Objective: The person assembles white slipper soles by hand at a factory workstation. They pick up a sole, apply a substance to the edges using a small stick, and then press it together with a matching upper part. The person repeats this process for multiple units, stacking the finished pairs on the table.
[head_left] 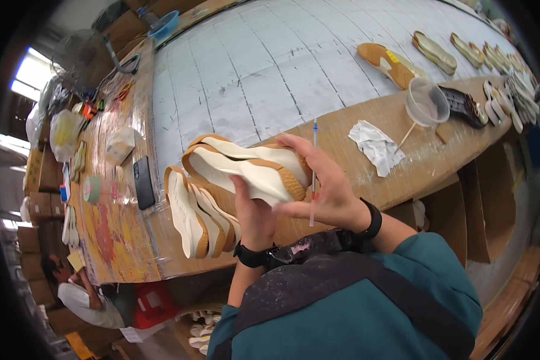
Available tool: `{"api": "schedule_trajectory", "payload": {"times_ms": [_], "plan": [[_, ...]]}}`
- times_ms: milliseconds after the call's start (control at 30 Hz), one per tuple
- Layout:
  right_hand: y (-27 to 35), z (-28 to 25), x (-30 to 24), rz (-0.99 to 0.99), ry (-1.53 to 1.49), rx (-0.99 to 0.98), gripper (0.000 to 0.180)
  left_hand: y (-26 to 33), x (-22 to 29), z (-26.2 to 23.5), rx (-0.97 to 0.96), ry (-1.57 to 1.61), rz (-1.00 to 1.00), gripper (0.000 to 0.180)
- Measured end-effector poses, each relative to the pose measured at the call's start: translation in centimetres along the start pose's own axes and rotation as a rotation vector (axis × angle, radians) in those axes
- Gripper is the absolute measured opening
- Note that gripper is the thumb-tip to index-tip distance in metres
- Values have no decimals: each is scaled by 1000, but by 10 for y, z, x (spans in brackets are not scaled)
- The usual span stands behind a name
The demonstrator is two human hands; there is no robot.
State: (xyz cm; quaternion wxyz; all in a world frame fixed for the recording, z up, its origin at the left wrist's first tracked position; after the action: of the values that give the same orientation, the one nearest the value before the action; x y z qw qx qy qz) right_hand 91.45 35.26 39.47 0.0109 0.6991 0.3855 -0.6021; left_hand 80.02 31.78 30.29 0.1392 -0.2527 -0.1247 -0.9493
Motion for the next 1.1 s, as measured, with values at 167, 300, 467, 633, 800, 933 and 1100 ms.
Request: {"api": "schedule_trajectory", "payload": {"times_ms": [167,300,467,633,800,933,1100], "plan": [[1,-3,3,24,-382,-40,74,9,9,15,-231,55,51,43],[9,-5,5,75,-305,-87,66,10,-6,-17,-259,348,-129,44],[16,-5,-3,-52,-324,-132,66,8,0,13,-166,219,44,45],[30,-9,4,-20,-282,-181,52,10,8,39,-245,348,-47,38],[33,-11,9,20,-332,-166,42,17,2,53,-365,351,-165,39],[37,-10,27,152,-432,-77,27,10,-1,43,-418,525,-230,48],[31,-7,44,315,-425,1,18,25,16,64,-479,734,-361,59]]}}
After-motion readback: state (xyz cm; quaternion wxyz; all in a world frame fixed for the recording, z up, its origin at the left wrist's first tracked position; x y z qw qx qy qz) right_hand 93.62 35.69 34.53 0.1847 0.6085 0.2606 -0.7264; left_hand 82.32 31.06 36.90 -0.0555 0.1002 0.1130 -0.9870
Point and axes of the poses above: each hand's wrist, its own y-axis away from the middle knuckle, its own z-axis out of the palm, x = y × z, the point moved 9 cm from there along -y, towards the middle knuckle, and after that the axes turned 10 degrees about y, right-handed, at the moved point
